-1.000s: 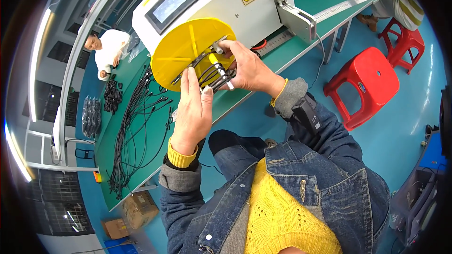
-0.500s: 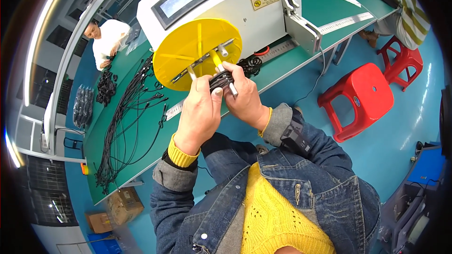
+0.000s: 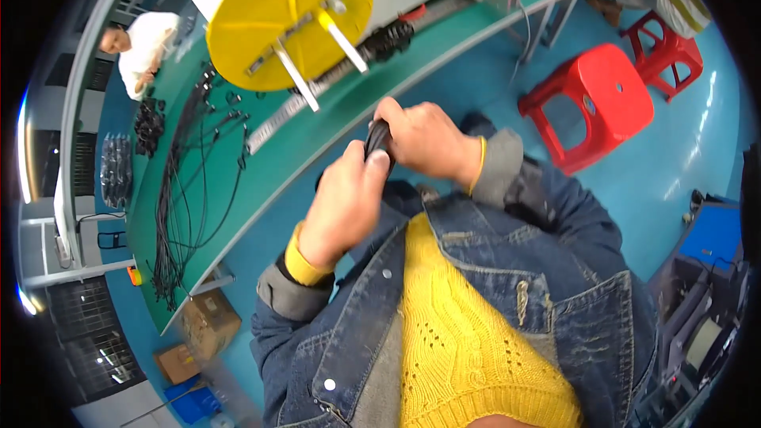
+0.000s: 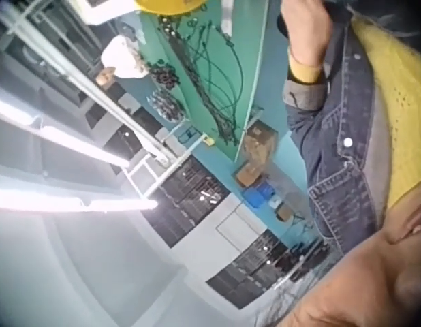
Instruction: Winding black electrical cables onto a yellow spool machine at a production workbench.
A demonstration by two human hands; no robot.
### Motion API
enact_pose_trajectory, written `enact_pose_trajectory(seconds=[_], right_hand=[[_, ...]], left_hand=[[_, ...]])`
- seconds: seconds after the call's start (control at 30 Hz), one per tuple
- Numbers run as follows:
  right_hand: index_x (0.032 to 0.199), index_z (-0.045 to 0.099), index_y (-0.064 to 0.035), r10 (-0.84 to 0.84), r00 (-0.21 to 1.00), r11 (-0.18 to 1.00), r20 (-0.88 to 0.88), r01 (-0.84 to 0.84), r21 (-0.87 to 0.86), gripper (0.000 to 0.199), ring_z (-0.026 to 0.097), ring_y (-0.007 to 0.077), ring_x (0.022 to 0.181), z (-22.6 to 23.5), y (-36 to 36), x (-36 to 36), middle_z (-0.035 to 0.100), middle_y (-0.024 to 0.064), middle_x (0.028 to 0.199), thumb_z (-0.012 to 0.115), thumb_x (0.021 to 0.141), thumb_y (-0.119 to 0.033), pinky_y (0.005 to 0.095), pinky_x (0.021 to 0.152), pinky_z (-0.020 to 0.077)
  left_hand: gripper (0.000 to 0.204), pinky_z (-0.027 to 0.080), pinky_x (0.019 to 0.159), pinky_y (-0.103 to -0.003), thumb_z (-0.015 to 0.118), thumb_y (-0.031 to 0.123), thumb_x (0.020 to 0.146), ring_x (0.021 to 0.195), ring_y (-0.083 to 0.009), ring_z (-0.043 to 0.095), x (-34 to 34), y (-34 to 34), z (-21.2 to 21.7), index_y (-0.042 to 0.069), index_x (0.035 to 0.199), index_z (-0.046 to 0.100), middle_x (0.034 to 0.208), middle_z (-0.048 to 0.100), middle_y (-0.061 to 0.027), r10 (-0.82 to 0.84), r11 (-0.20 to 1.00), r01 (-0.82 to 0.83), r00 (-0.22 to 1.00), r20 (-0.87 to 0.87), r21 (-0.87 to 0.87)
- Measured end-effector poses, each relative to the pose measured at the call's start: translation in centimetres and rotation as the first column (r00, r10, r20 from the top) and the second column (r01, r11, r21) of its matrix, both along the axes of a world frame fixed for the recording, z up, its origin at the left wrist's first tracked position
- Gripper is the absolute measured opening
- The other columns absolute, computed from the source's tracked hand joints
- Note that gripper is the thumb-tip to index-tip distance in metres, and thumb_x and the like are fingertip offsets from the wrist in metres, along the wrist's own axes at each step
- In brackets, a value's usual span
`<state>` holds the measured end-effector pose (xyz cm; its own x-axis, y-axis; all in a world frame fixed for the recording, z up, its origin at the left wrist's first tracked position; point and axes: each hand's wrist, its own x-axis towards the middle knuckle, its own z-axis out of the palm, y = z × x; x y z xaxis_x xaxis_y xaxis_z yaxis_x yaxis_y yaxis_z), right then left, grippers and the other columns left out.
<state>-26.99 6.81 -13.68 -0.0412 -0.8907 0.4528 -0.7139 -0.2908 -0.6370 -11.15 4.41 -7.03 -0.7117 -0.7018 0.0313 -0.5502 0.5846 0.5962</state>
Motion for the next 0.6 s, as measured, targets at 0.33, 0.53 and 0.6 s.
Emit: enact_pose_trajectory(seconds=[0.33,0.53,0.6], right_hand=[[0.079,0.047,0.0001,0.200,0.977,0.977,0.079,-0.205,0.053,0.017,0.059,0.0372,0.059,-5.1,-0.7,2.1,0.058,0.0180,0.059,0.056,0.074,-0.013,0.0445,0.053,0.0465],[0.079,0.053,0.0007,0.452,0.814,0.887,-0.364,-0.370,0.274,0.016,0.060,0.0365,0.062,-3.9,0.2,2.1,0.060,0.0181,0.064,0.057,0.072,-0.014,0.0440,0.057,0.0470],[0.080,0.053,-0.0005,0.445,0.862,0.891,-0.243,-0.398,0.221,0.016,0.059,0.0357,0.061,-4.7,0.2,2.0,0.059,0.0168,0.063,0.057,0.071,-0.013,0.0429,0.055,0.0465]], left_hand=[[0.037,0.049,0.052,-0.026,0.048,0.033,0.090,0.076,-0.0173,0.062,1.1,-1.8,-5.2,-0.001,0.103,0.053,0.088,0.062,-0.0117,0.324,0.153,0.109,0.933,-0.154,0.982],[0.026,0.046,0.044,-0.022,0.052,0.024,0.088,0.064,-0.0125,0.059,2.5,-3.8,-8.1,-0.001,0.093,0.055,0.083,0.062,-0.0115,-0.080,-0.107,-0.060,0.995,0.051,0.992],[0.022,0.045,0.042,-0.021,0.053,0.020,0.086,0.057,-0.0115,0.057,2.6,-2.8,-8.0,-0.001,0.091,0.054,0.077,0.061,-0.0096,-0.058,0.006,0.095,0.994,-0.094,0.995]])
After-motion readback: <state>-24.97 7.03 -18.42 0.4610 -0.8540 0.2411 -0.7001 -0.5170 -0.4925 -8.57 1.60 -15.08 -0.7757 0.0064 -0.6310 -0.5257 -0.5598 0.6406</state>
